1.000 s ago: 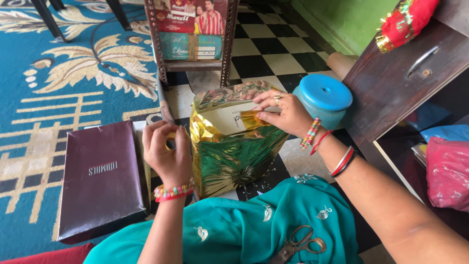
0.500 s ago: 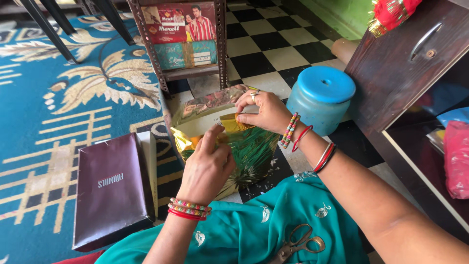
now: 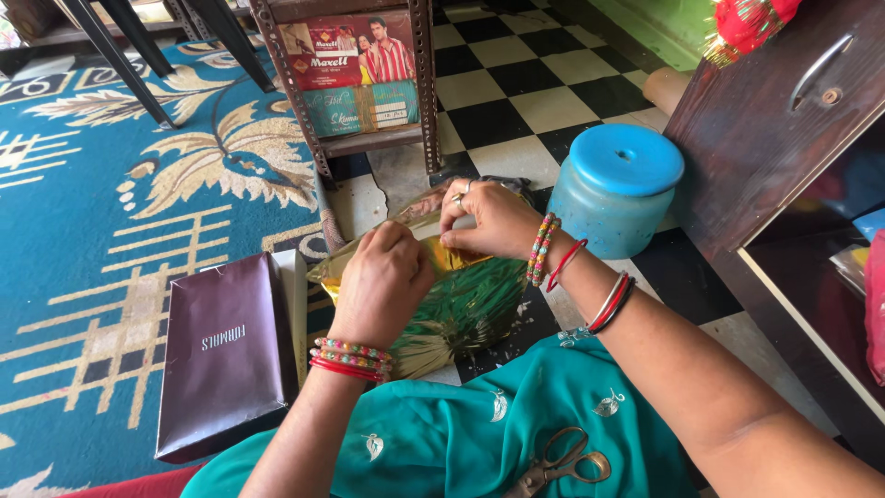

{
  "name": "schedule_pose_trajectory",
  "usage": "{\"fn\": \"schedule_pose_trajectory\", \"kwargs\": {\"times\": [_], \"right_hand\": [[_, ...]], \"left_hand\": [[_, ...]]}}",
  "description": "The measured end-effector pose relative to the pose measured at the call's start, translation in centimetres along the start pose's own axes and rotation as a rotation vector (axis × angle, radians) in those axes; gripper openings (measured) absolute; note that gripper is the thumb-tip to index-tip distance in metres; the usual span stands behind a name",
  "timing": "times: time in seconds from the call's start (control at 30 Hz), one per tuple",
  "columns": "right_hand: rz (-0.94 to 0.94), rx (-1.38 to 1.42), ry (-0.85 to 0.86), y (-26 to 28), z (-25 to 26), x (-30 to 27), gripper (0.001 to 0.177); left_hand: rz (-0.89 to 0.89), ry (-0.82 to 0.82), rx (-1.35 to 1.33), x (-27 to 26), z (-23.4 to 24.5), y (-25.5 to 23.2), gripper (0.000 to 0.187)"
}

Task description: The person wraps a rectangular box with gold foil paper. They fold the edges, trim excess paper with scissors, and secure the folds with clear tape. The person works on the box on their lap while sitting on the floor.

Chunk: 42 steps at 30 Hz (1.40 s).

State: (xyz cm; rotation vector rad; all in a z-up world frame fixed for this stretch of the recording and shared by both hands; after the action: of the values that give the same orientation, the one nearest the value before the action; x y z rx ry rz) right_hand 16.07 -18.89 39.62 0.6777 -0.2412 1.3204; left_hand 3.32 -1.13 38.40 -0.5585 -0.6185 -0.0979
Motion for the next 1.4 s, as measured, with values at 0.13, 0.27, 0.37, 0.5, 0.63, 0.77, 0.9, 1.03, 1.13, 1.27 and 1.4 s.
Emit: {"fn": "schedule_pose_trajectory", "kwargs": {"times": [0.13,0.27,0.37,0.5,0.63,0.77,0.9,1.03,1.13,1.27,1.4], "right_hand": [[-0.008,-0.027,-0.015,0.8,-0.1,-0.4,0.016],[0.027,-0.066,-0.029,1.3,0.1,-0.4,0.016],[0.045,-0.055,-0.058,1.4,0.1,-0.8,0.015],[0.107,-0.126,-0.104,1.0,0.0,-1.0,0.015],[0.103,-0.166,-0.095,0.2,-0.5,-0.6,0.012],[0.079,-0.228,-0.022,-0.4,-1.0,0.4,0.012],[0.151,-0.27,-0.046,-0.4,-0.8,0.7,0.012],[0.186,-0.263,-0.105,0.7,-0.1,0.8,0.011],[0.255,-0.295,-0.17,2.5,0.7,0.0,0.011],[0.251,-0.407,-0.136,5.6,-0.1,-1.9,0.018],[0.259,-0.342,-0.166,7.0,-1.9,-3.0,0.018]], "left_hand": [[0.015,0.027,-0.027,0.3,-0.4,0.6,0.011],[0.061,0.089,-0.039,1.2,-1.0,1.4,0.011],[0.08,0.14,-0.03,1.6,-1.2,1.8,0.013],[0.104,0.162,-0.043,1.9,-1.4,2.0,0.013],[0.125,0.2,-0.046,2.1,-1.6,2.1,0.014],[0.134,0.222,-0.023,2.4,-1.5,2.3,0.014],[0.122,0.247,0.016,3.0,-1.9,2.4,0.016],[0.125,0.283,-0.013,3.5,-2.4,2.7,0.019],[0.103,0.303,-0.003,3.7,-2.7,3.1,0.018],[0.058,0.301,0.001,3.9,-3.1,3.7,0.018],[0.074,0.301,0.008,4.0,-3.4,4.0,0.02]]}}
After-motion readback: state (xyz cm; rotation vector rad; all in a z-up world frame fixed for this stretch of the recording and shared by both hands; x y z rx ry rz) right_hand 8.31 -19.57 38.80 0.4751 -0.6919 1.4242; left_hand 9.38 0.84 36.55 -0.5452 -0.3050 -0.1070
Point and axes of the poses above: each hand's wrist, its own x-axis towards the middle knuckle, its own z-axis out of the back of the hand, y = z × x, the point moved 1 cm from there along x, towards the middle knuckle, and after that the axes turned 15 degrees about z, right-handed, at the moved point
